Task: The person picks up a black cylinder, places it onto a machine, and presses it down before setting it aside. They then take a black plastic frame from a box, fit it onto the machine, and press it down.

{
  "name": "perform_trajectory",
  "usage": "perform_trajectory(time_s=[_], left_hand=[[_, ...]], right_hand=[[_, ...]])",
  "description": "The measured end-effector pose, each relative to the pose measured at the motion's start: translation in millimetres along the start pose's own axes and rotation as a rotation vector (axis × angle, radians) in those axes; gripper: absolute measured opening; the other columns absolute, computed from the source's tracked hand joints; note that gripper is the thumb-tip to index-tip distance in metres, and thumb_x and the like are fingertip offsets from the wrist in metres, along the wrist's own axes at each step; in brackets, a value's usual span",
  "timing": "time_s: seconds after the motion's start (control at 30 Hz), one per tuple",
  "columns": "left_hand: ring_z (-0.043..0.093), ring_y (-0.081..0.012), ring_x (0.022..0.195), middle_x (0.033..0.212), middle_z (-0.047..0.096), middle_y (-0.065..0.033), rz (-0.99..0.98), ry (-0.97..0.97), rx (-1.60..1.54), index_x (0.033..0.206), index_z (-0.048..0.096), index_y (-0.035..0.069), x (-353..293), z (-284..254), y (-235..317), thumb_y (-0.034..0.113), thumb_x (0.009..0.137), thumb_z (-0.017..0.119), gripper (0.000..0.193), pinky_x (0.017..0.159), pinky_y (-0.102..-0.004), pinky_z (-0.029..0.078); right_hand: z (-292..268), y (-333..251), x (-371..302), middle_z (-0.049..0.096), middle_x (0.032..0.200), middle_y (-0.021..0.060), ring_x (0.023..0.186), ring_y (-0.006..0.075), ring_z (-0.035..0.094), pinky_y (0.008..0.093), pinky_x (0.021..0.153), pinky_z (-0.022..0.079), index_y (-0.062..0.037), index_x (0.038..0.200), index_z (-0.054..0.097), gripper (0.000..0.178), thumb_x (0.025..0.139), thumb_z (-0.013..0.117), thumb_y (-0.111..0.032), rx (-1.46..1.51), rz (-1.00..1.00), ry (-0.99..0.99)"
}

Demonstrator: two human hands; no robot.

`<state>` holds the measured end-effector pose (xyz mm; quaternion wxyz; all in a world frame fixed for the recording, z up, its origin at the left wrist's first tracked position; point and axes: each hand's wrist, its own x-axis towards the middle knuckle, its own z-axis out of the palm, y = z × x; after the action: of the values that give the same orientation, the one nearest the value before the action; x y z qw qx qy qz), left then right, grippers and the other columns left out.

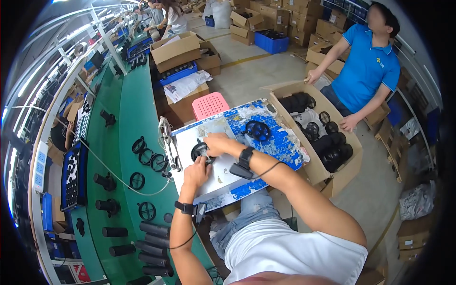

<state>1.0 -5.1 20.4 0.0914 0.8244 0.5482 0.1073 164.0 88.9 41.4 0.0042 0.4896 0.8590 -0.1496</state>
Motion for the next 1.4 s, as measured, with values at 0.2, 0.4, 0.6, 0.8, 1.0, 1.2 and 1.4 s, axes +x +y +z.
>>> perform_trajectory(time_s=[0.2, 0.4, 0.6, 0.8, 1.0, 1.2, 1.4], left_hand=[[0.065, -0.0383, 0.075, 0.102, 0.061, -0.0136, 0.142, -0.060, 0.013, 0.102, 0.055, 0.006, 12.4, 3.4, -23.5, 0.038, 0.089, 0.058, 0.035, 0.065, -0.0481, 0.053], [0.066, -0.0352, 0.075, 0.095, 0.063, -0.0104, 0.191, -0.017, 0.001, 0.097, 0.058, 0.007, 14.0, 4.2, -30.4, 0.041, 0.089, 0.057, 0.034, 0.063, -0.0468, 0.053], [0.064, -0.0297, 0.063, 0.083, 0.061, -0.0055, 0.126, 0.192, -0.007, 0.085, 0.064, 0.011, 0.4, 28.4, -30.2, 0.047, 0.089, 0.056, 0.037, 0.054, -0.0432, 0.051], [0.066, -0.0288, 0.072, 0.089, 0.064, -0.0069, 0.116, 0.260, -0.076, 0.093, 0.064, 0.010, 0.4, 24.2, -30.2, 0.041, 0.086, 0.061, 0.032, 0.063, -0.0421, 0.053], [0.067, -0.0285, 0.073, 0.085, 0.068, -0.0107, -0.071, 0.651, -0.375, 0.104, 0.065, 0.007, -110.0, -47.2, -52.0, 0.017, 0.083, 0.063, 0.023, 0.065, -0.0363, 0.054], [0.061, -0.0357, 0.097, 0.114, 0.059, -0.0152, -1.036, 0.642, 0.419, 0.113, 0.060, 0.009, -248.4, -131.7, -277.7, 0.030, 0.083, 0.065, 0.036, 0.082, -0.0461, 0.049], [0.057, -0.0439, 0.101, 0.136, 0.040, -0.0163, -1.309, 0.267, 0.523, 0.125, 0.055, 0.022, -306.9, -71.1, -353.9, 0.027, 0.083, 0.066, 0.043, 0.085, -0.0490, 0.050]], right_hand=[[10.6, -15.0, 28.2, 0.069, 0.100, 0.0177, 0.096, 0.0337, 0.067, 0.0445, 0.079, 0.054, -0.0047, 0.114, 0.061, 0.042, 0.075, 0.066, -0.020, -0.117, 0.100, 0.029], [4.4, -27.9, 33.7, 0.069, 0.102, 0.0186, 0.097, 0.0322, 0.067, 0.0419, 0.081, 0.055, -0.0035, 0.106, 0.066, 0.037, 0.071, 0.066, -0.015, -0.208, 0.106, -0.086], [12.6, -22.8, 30.3, 0.070, 0.093, 0.0159, 0.090, 0.0323, 0.068, 0.0424, 0.076, 0.055, -0.0096, 0.093, 0.070, 0.027, 0.067, 0.068, -0.016, -0.230, 0.059, 0.089], [25.6, 9.6, 29.9, 0.067, 0.086, 0.0231, 0.081, 0.0430, 0.063, 0.0513, 0.070, 0.050, -0.0027, 0.099, 0.056, 0.038, 0.075, 0.068, -0.029, -0.062, -0.057, 0.194], [72.5, 52.6, -42.2, 0.060, 0.073, 0.0008, 0.067, 0.0069, 0.056, 0.0216, 0.062, 0.046, -0.0006, 0.087, 0.060, 0.012, 0.090, 0.064, -0.012, 0.755, -0.026, 0.639], [62.3, 36.1, -46.1, 0.058, 0.067, -0.0013, 0.060, 0.0036, 0.050, 0.0200, 0.056, 0.042, -0.0004, 0.082, 0.060, 0.013, 0.088, 0.064, -0.010, 0.665, 0.054, 0.605], [66.9, 35.0, -46.3, 0.057, 0.065, -0.0025, 0.058, 0.0027, 0.048, 0.0189, 0.055, 0.041, 0.0000, 0.082, 0.061, 0.012, 0.087, 0.065, -0.011, 0.662, 0.051, 0.606]])
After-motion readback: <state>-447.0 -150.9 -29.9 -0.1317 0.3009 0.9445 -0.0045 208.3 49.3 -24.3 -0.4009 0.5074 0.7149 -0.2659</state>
